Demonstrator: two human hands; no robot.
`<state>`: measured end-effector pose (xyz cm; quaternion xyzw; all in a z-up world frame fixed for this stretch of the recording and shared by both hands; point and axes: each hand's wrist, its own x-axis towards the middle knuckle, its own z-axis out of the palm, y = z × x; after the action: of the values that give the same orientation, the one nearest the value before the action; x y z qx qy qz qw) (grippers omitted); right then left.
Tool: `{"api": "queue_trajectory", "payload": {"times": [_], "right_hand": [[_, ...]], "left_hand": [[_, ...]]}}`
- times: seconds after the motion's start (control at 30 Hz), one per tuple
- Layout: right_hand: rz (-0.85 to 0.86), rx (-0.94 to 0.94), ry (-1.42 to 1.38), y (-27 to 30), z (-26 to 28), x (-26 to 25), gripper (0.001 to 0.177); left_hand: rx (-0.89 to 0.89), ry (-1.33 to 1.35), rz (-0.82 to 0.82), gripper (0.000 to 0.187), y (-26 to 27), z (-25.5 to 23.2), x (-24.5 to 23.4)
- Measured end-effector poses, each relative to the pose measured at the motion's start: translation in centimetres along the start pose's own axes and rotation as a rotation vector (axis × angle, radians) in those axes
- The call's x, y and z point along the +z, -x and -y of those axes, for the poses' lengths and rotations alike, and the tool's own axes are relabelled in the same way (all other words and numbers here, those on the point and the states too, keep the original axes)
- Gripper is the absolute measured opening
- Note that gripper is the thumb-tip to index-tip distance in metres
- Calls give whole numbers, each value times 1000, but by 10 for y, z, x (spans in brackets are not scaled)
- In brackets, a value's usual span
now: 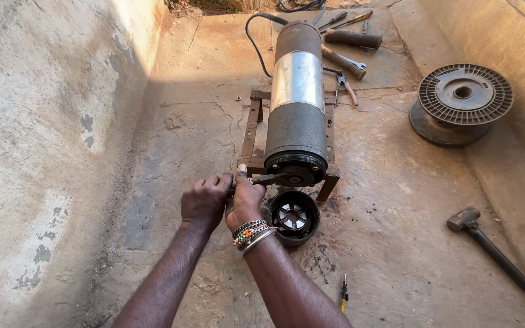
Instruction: The person uses pliers and a screwdriver to adjust internal components of a cylindrical motor mounted on a stand. They repeatedly grip and rotate parts within the motor housing, occasionally switching tools, while working in a workshop setting.
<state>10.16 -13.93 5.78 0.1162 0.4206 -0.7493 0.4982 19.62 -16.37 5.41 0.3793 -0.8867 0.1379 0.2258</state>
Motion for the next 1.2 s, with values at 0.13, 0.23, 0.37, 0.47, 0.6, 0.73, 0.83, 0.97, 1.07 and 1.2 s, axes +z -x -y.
{"api": "queue_trajectory", "payload": {"times": [0.13, 0.23, 0.37, 0.47, 0.6, 0.73, 0.83, 0.97, 1.07, 1.2], "right_hand": [[-111, -47, 607, 8, 5, -32, 51], [68, -157, 634, 16, 17, -96, 46], [-171, -600, 1047, 23, 41, -217, 42], [-568, -562, 1692, 28, 51, -298, 67], [-563, -376, 1953, 32, 31, -363, 71], [-373, -512, 1843, 28, 25, -376, 32], [-354, -593, 1486, 28, 46, -347, 29], [-1, -581, 814, 29, 102, -285, 28], [273, -518, 674, 55, 94, -243, 37], [326, -122, 556, 69, 21, -214, 43]], "left_hand": [[11, -64, -38, 15, 3, -1, -2], [-16, -38, -38, 13, 3, -4, -1], [-63, -30, 27, 17, 3, -6, 1], [-80, -26, 5, 18, 9, -9, 8], [-127, -5, 44, 26, 13, -9, 21], [-119, -23, 39, 25, 16, -8, 22], [-109, -27, 8, 24, 13, -5, 22], [-166, -15, 132, 30, 13, -4, 26], [-149, -38, 106, 27, 16, -6, 20], [-107, -31, -17, 18, 12, -4, 20]]}}
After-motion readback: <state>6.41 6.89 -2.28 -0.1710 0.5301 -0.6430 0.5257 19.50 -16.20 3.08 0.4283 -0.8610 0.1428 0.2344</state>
